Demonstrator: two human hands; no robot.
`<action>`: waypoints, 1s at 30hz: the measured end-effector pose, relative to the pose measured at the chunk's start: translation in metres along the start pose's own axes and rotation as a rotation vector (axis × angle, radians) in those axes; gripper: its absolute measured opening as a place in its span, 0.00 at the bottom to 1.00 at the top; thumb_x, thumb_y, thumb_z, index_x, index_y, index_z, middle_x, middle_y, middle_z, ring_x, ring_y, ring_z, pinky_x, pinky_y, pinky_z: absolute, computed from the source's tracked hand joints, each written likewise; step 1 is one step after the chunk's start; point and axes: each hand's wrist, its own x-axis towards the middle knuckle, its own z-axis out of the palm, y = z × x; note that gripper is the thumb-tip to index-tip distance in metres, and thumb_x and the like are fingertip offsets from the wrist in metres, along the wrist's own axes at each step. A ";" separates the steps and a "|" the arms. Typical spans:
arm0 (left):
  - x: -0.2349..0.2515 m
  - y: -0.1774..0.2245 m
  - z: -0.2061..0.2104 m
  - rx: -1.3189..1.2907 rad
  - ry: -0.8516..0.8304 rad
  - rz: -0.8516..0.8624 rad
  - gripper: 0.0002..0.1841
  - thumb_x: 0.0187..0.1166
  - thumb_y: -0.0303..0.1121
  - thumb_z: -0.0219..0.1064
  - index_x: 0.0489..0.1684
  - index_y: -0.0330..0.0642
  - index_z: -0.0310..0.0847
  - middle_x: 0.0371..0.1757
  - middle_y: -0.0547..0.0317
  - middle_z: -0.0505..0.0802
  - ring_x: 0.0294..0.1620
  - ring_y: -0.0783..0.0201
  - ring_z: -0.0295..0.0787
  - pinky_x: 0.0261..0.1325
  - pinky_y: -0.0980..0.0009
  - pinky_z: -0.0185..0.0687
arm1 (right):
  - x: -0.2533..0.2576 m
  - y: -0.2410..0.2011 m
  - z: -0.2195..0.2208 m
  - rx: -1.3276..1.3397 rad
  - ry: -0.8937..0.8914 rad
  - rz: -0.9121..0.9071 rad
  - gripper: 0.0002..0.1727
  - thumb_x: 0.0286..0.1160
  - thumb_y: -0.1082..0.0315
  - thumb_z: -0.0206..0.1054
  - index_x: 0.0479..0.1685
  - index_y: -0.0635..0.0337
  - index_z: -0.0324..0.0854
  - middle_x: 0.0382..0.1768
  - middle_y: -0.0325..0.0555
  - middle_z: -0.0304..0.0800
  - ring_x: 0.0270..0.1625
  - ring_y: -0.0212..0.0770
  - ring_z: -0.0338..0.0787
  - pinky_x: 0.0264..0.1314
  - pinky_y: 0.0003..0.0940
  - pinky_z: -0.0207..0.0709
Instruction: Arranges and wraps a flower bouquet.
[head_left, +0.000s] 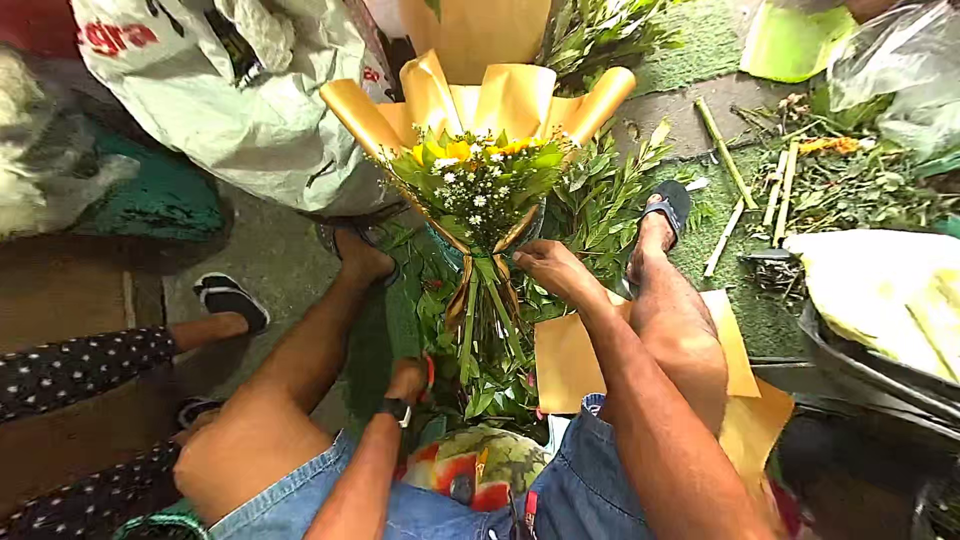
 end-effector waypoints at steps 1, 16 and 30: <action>-0.019 0.008 -0.013 -0.109 0.048 0.027 0.19 0.88 0.40 0.60 0.54 0.27 0.82 0.39 0.40 0.87 0.33 0.52 0.83 0.38 0.52 0.83 | 0.004 0.001 0.001 0.022 -0.005 0.002 0.20 0.87 0.50 0.62 0.62 0.53 0.87 0.53 0.50 0.94 0.57 0.50 0.92 0.65 0.61 0.81; -0.158 0.137 -0.033 -0.423 -0.493 0.408 0.14 0.84 0.30 0.62 0.59 0.28 0.80 0.30 0.45 0.94 0.23 0.60 0.91 0.27 0.69 0.89 | 0.002 0.003 0.009 0.027 0.118 -0.065 0.17 0.81 0.52 0.63 0.51 0.53 0.90 0.49 0.54 0.93 0.55 0.58 0.91 0.57 0.68 0.79; -0.121 0.164 -0.032 -0.612 -0.622 0.376 0.10 0.81 0.26 0.64 0.51 0.26 0.81 0.29 0.47 0.90 0.22 0.61 0.89 0.28 0.70 0.89 | 0.007 0.002 0.006 0.016 0.132 -0.070 0.17 0.80 0.53 0.64 0.50 0.54 0.90 0.52 0.56 0.92 0.59 0.59 0.89 0.60 0.70 0.77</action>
